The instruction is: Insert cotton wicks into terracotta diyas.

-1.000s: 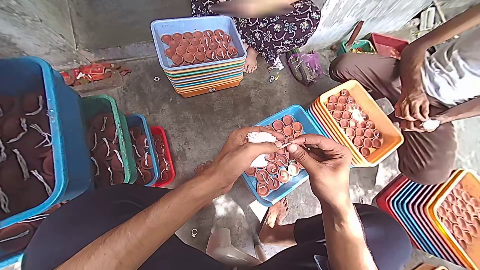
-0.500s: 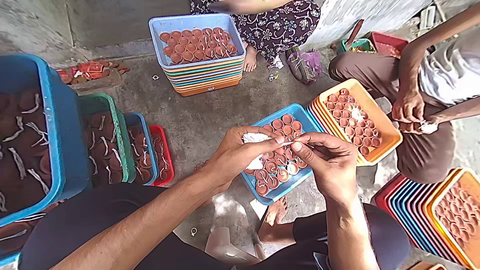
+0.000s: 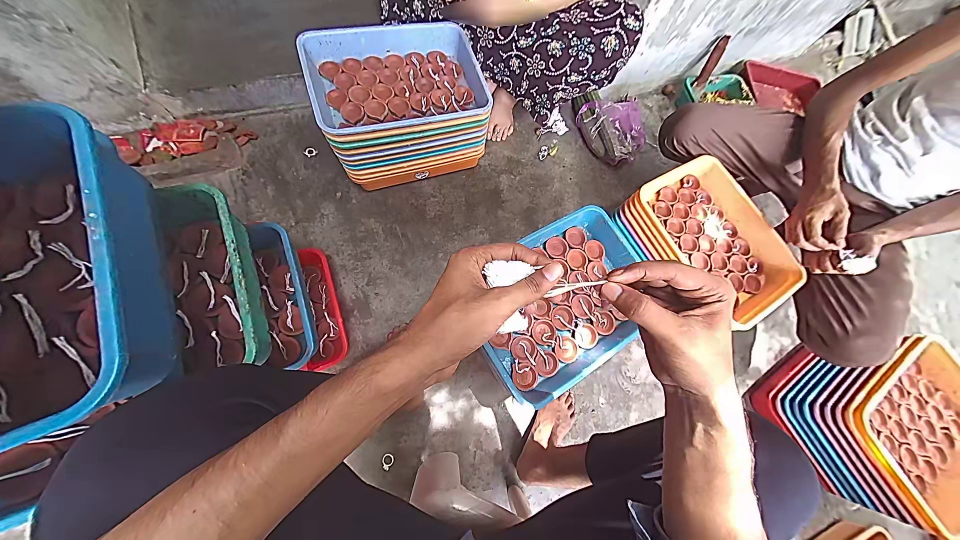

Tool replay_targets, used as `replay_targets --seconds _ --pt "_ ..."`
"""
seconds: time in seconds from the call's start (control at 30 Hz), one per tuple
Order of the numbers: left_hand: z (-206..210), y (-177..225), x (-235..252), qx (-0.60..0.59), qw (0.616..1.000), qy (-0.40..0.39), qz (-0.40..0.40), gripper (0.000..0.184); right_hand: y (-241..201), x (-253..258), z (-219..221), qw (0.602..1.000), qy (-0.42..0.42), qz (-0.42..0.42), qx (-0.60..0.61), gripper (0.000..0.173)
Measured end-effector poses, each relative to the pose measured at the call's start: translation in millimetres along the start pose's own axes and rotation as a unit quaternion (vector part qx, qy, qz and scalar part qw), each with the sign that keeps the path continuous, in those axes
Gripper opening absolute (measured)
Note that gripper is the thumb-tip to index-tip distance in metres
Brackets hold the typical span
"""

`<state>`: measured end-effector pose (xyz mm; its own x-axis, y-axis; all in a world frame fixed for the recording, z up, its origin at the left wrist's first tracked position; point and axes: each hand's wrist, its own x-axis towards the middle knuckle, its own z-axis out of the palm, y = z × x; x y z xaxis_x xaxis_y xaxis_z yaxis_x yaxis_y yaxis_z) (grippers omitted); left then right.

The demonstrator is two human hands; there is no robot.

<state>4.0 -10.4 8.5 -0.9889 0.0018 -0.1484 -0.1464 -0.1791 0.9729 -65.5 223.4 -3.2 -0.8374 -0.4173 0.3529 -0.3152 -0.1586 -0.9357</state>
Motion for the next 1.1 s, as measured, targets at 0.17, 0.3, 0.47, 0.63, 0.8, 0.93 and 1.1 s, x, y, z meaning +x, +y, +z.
replay_targets --seconds 0.17,0.3,0.47,0.63,0.8,0.93,1.1 --pt "-4.4 1.8 2.5 0.015 0.998 0.065 -0.014 0.013 -2.5 2.2 -15.2 0.999 0.021 0.002 -0.031 0.018" --pt "-8.2 -2.3 5.5 0.120 0.984 0.028 0.126 0.009 -4.5 2.2 -17.3 0.997 0.011 0.006 -0.071 0.019" --pt "1.7 -10.5 5.0 0.239 0.946 -0.080 0.205 0.006 -7.5 -0.3 1.3 0.997 -0.055 0.018 -0.058 0.016" --pt "1.8 -16.1 4.6 0.260 0.945 -0.079 0.182 0.008 -5.4 0.1 -4.3 0.997 -0.048 0.038 -0.055 0.016" --pt "-7.1 -12.5 3.8 0.228 0.964 -0.051 0.124 0.011 20.6 6.8 -41.4 0.990 0.008 0.102 -0.102 0.014" --pt "-6.6 -8.2 4.8 0.141 0.987 -0.016 0.075 0.011 93.1 -0.9 -70.8 0.959 0.072 0.195 -0.193 0.009" --pt "-3.9 -1.0 3.8 0.085 0.996 -0.004 0.021 0.013 191.3 8.0 -72.9 0.938 0.160 0.252 -0.173 0.010"
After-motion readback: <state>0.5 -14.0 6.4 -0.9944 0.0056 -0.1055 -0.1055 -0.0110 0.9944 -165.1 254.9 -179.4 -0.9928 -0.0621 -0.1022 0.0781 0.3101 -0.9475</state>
